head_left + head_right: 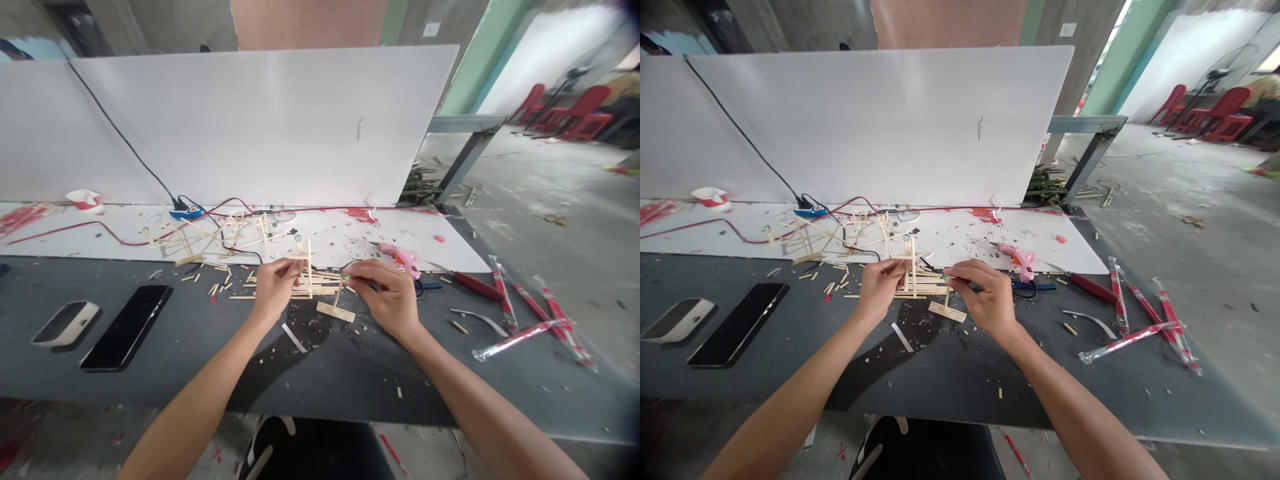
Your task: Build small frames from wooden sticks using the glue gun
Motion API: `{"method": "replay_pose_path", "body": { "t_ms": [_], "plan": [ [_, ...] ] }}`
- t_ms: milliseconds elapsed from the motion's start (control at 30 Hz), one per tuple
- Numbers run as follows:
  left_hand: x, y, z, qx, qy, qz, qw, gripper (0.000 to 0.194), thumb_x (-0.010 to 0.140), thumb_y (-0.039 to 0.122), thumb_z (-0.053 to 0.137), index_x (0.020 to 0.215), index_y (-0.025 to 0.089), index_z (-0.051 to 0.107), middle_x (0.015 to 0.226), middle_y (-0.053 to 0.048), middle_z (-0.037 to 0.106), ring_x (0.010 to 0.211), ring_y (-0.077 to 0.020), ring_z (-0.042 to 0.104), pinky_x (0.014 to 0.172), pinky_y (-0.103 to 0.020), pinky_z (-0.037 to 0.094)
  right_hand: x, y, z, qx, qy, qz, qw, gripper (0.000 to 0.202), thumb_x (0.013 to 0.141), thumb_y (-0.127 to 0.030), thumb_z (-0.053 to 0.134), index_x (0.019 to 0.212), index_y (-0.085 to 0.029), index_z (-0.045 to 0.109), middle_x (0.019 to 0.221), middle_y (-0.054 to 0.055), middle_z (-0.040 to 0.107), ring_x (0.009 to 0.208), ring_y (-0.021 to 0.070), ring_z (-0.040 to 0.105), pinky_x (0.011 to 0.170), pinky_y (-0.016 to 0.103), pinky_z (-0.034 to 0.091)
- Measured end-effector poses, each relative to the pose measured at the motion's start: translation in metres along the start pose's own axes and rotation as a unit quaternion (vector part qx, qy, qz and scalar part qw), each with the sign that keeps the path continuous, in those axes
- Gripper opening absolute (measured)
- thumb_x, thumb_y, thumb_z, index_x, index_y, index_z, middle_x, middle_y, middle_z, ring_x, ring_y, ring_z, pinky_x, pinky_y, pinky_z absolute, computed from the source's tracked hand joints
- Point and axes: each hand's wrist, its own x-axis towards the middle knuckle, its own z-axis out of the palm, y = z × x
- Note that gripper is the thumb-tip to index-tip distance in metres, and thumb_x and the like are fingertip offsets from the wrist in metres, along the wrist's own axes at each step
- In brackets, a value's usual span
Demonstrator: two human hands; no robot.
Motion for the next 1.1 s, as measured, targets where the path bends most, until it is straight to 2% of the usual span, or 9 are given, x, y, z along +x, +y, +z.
{"method": "replay_pose_path", "body": {
  "t_ms": [233,567,733,867,1100],
  "plan": [
    [0.0003,0.0004,0.0011,-0.004,0.002,0.005,1.000,0.035,0.083,0.050,0.073,0.077,0.016,0.076,0.052,0.001,0.051,0.051,-0.0116,0.043,0.049,-0.024,0.032,-0.0041,0.0010,0.0031,0.005,0.011,0.022,1.000,0.010,0.089,-0.023,0.070,0.093,-0.028,0.079,0.091,0.004,0.076,0.084,0.0220,0.071,0.069,0.037,0.056],
    [-0.0029,0.0069,0.0019,-0.007,0.000,-0.001,1.000,0.035,0.083,0.049,0.073,0.075,0.015,0.076,0.051,0.001,0.049,0.050,-0.0110,0.042,0.048,-0.025,0.032,-0.0056,0.0020,0.0045,0.022,0.019,0.024,0.999,0.011,0.088,-0.022,0.071,0.094,-0.027,0.078,0.092,0.004,0.075,0.082,0.0207,0.070,0.067,0.035,0.056],
    [-0.0018,0.0046,0.0045,-0.023,-0.002,-0.019,1.000,0.038,0.081,0.053,0.075,0.075,0.015,0.076,0.049,0.003,0.046,0.049,-0.0098,0.040,0.048,-0.024,0.031,-0.0068,0.0041,0.0038,0.014,0.012,0.054,0.998,0.010,0.089,-0.027,0.071,0.096,-0.027,0.078,0.093,0.005,0.074,0.075,0.0196,0.068,0.066,0.036,0.057],
    [-0.0019,0.0045,0.0069,-0.042,-0.013,-0.038,0.998,0.044,0.078,0.057,0.076,0.074,0.014,0.074,0.049,0.003,0.045,0.048,-0.0093,0.039,0.048,-0.024,0.029,-0.0060,0.0044,0.0033,0.020,0.017,0.048,0.999,0.010,0.089,-0.028,0.072,0.097,-0.027,0.077,0.094,0.005,0.073,0.072,0.0185,0.067,0.065,0.036,0.057],
    [-0.0018,0.0038,0.0053,-0.051,-0.013,-0.048,0.997,0.044,0.078,0.058,0.075,0.070,0.015,0.071,0.050,0.003,0.044,0.048,-0.0088,0.037,0.048,-0.024,0.028,-0.0053,0.0030,0.0034,0.007,0.019,0.051,0.998,0.014,0.088,-0.027,0.073,0.102,-0.027,0.076,0.095,0.005,0.073,0.076,0.0195,0.068,0.064,0.035,0.056]
  ]
}}
